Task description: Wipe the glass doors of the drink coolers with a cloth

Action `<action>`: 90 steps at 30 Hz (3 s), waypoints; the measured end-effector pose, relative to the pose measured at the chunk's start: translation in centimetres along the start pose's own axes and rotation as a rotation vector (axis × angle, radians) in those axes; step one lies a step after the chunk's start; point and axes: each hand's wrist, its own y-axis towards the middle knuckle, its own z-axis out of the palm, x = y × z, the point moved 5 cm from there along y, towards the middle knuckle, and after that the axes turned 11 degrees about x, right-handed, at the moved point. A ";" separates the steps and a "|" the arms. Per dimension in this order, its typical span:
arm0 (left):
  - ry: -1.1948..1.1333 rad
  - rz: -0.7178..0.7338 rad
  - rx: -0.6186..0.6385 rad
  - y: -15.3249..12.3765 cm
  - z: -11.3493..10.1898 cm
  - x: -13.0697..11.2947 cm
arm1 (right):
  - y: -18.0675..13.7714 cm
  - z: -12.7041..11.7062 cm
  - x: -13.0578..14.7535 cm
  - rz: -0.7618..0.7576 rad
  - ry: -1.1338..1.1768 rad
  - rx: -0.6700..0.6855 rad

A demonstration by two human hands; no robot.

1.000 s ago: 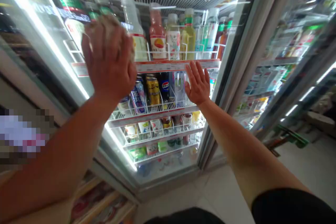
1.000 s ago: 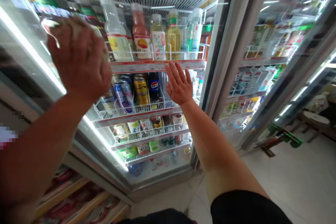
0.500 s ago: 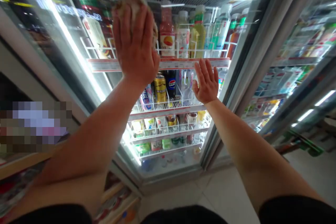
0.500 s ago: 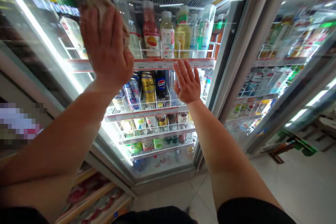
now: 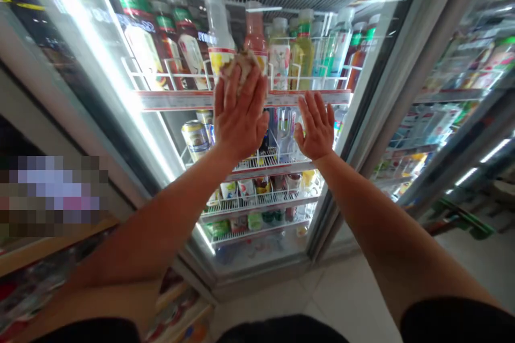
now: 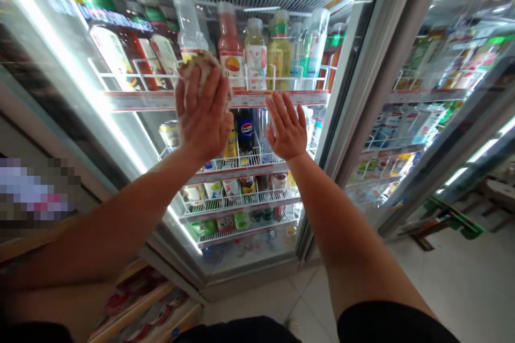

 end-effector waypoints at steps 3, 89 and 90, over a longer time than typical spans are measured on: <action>-0.019 0.048 0.058 0.0 1.3 -2.3 | -0.2 -1.0 0.9 0.001 0.065 -0.031; -0.095 -0.030 -0.005 -8.9 0.9 7.3 | 0.2 1.0 6.9 -0.287 0.154 0.232; -0.112 -0.033 -0.008 -8.9 0.9 7.3 | 1.8 0.3 5.9 -0.239 0.146 0.180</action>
